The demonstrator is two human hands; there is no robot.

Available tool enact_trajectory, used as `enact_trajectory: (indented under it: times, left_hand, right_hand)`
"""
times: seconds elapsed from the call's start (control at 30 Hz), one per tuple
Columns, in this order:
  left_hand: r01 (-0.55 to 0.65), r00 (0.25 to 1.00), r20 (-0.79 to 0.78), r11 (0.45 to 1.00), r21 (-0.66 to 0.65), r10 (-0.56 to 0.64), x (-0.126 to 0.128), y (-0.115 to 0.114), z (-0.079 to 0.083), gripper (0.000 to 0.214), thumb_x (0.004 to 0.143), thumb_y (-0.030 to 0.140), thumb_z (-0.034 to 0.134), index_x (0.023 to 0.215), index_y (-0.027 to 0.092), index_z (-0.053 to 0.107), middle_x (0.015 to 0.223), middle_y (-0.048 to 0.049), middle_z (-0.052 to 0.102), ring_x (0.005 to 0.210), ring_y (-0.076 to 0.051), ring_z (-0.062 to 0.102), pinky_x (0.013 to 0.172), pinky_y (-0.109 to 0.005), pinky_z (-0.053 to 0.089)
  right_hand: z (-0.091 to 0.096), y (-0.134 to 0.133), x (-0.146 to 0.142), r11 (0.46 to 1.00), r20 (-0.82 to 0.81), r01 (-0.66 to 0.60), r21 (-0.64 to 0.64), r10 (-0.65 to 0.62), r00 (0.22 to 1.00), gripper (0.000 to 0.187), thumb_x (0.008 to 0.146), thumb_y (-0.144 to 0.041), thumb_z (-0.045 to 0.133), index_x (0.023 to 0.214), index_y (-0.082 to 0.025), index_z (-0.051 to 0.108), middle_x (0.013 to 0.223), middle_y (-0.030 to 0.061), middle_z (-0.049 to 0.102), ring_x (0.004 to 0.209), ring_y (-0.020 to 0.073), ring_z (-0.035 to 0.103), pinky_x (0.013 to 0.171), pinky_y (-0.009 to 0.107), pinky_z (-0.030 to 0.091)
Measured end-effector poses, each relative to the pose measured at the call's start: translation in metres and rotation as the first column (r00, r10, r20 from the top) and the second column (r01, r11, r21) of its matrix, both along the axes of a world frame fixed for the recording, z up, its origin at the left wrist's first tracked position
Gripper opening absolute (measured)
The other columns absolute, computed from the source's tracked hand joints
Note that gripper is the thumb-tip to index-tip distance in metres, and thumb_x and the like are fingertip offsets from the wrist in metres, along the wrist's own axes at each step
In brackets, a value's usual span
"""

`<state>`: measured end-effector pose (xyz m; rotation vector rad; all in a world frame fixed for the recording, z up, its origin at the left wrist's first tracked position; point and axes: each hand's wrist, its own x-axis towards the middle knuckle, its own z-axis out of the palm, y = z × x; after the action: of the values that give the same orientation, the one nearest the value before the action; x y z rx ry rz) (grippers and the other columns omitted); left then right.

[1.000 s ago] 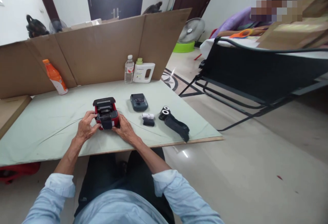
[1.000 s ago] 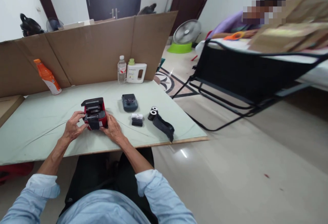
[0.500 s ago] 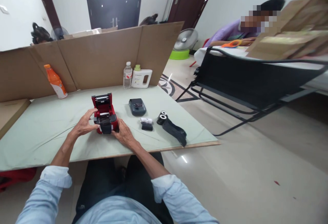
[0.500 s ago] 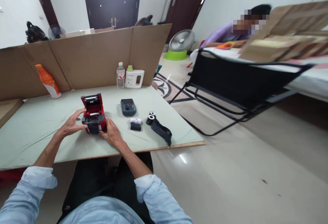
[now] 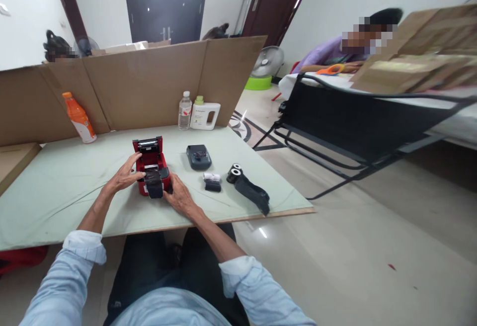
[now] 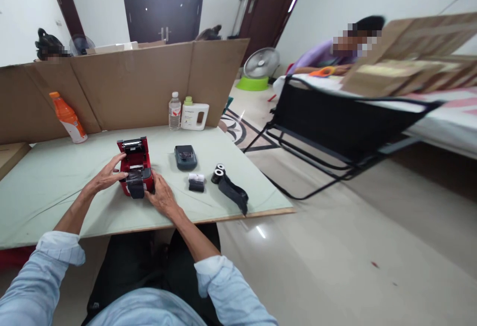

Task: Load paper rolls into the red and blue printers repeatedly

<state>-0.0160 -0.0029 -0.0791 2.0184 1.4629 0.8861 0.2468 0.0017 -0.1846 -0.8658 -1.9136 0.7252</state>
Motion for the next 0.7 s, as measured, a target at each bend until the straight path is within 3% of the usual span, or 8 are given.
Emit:
enact_trajectory:
  times: [0.23, 0.33, 0.43, 0.57, 0.7]
  left_hand:
    - [-0.011, 0.999, 0.032, 1.0, -0.004, 0.011, -0.001, -0.003, -0.007, 0.078, 0.088, 0.05, 0.071, 0.159, 0.027, 0.049, 0.172, -0.0152, 0.037, 0.155, -0.038, 0.042, 0.112, -0.054, 0.053]
    - [0.021, 0.998, 0.06, 1.0, -0.014, -0.02, -0.003, -0.004, -0.004, 0.076, 0.088, 0.05, 0.071, 0.157, 0.029, 0.051, 0.171, -0.0137, 0.039, 0.154, -0.037, 0.044, 0.111, -0.052, 0.054]
    - [0.054, 0.995, 0.081, 0.998, -0.022, -0.052, -0.005, -0.005, -0.001, 0.071, 0.087, 0.05, 0.072, 0.152, 0.029, 0.057, 0.171, -0.0134, 0.041, 0.153, -0.037, 0.046, 0.11, -0.053, 0.055]
    - [0.051, 0.997, 0.062, 0.998, -0.046, -0.048, -0.003, -0.004, 0.005, 0.07, 0.08, 0.048, 0.076, 0.146, 0.028, 0.063, 0.167, -0.0139, 0.046, 0.149, -0.038, 0.05, 0.11, -0.055, 0.054]
    - [0.027, 0.999, 0.021, 1.0, -0.013, -0.027, 0.003, 0.0, 0.017, 0.064, 0.073, 0.041, 0.078, 0.134, 0.022, 0.07, 0.146, -0.0132, 0.067, 0.133, -0.036, 0.063, 0.106, -0.051, 0.056]
  right_hand:
    - [0.008, -0.001, -0.001, 0.993, 0.011, 0.079, 0.089, -0.08, 0.997, 0.088, 0.09, -0.034, 0.074, 0.166, -0.024, 0.031, 0.159, 0.0176, 0.05, 0.15, 0.0348, 0.047, 0.125, 0.057, 0.042]
    - [0.024, 0.001, 0.001, 0.981, 0.03, 0.102, 0.167, -0.108, 0.994, 0.084, 0.089, -0.03, 0.073, 0.165, -0.023, 0.036, 0.163, 0.0176, 0.044, 0.153, 0.037, 0.041, 0.128, 0.06, 0.037]
    - [0.047, 0.007, 0.002, 0.97, 0.08, 0.047, 0.24, -0.068, 0.994, 0.075, 0.088, -0.026, 0.073, 0.159, -0.026, 0.048, 0.163, 0.0141, 0.046, 0.151, 0.038, 0.042, 0.126, 0.063, 0.037]
    - [0.076, 0.023, -0.005, 0.96, 0.185, -0.075, 0.269, 0.025, 0.982, 0.04, 0.089, -0.014, 0.065, 0.124, -0.027, 0.077, 0.139, 0.0106, 0.068, 0.131, 0.034, 0.059, 0.114, 0.057, 0.049]
    - [0.103, 0.039, -0.023, 0.97, 0.134, -0.091, 0.227, 0.062, 0.989, 0.032, 0.091, -0.009, 0.057, 0.106, -0.025, 0.081, 0.112, 0.0067, 0.076, 0.108, 0.026, 0.069, 0.101, 0.043, 0.056]
